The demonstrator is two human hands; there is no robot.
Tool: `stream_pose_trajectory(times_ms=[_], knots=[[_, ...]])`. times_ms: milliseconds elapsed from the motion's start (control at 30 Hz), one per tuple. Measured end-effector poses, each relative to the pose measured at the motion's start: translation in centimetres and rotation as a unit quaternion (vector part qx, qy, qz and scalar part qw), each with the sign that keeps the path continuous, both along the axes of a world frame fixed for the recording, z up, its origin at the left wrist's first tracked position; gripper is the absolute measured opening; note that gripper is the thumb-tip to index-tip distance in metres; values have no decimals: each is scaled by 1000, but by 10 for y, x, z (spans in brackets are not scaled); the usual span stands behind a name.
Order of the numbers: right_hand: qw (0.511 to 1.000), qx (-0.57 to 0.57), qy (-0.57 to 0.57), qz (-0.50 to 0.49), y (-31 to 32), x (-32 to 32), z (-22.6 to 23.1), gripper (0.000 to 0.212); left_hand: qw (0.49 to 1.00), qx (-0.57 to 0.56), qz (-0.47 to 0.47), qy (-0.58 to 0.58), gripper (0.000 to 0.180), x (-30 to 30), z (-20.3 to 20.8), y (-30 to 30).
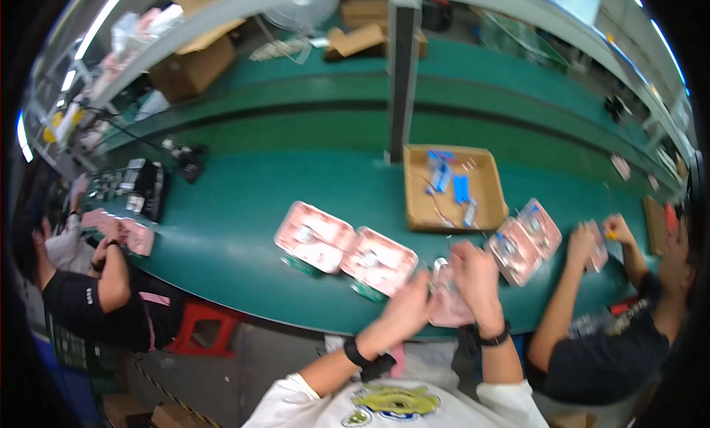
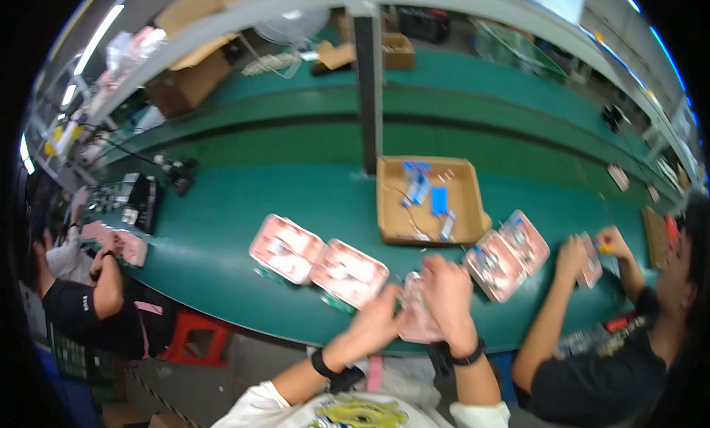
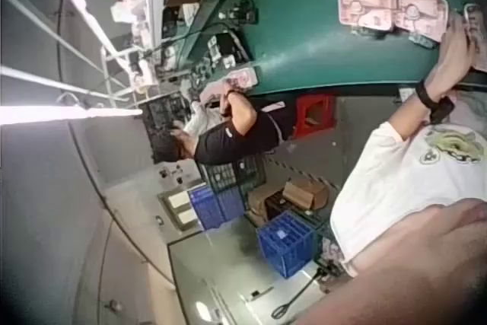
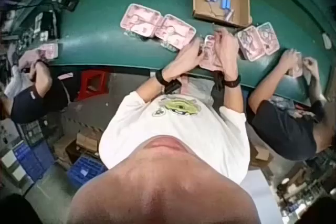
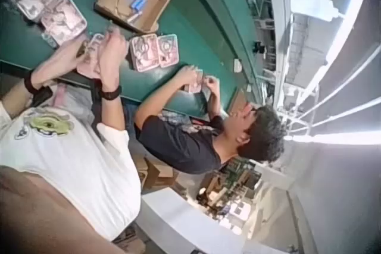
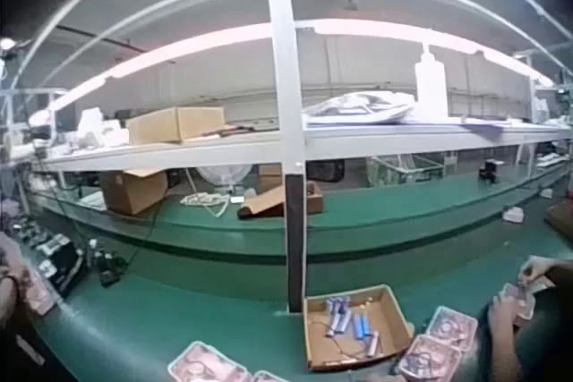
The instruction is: The person assembles electronic devices by connecting batteries to circuit boards inside pink plastic housings. For each unit, they plug the battery connector into the board, press the battery into place, and set the housing aside to repeat the process.
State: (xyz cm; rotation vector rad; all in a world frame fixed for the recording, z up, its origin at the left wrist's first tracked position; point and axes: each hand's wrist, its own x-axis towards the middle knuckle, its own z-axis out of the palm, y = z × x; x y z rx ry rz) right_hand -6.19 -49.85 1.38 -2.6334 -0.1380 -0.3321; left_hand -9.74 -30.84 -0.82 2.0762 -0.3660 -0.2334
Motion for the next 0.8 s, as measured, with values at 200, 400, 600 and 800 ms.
stream_pose_trajectory(times_ms=[200,400,600,800], knots=[[899,417,132,-4,-1,-22,19,17,999,-21,-5,-35,30,-9,3,-5],[824,558,94,14,-7,-26,15,18,992,-56,17,-112,25,4,-12,-9],[783,617,84,-9,-12,-32,20,11,998,-26,31,-42,25,12,-9,-18],[794,600,98,-12,-21,-35,22,10,997,-54,24,-48,28,14,-11,-19]])
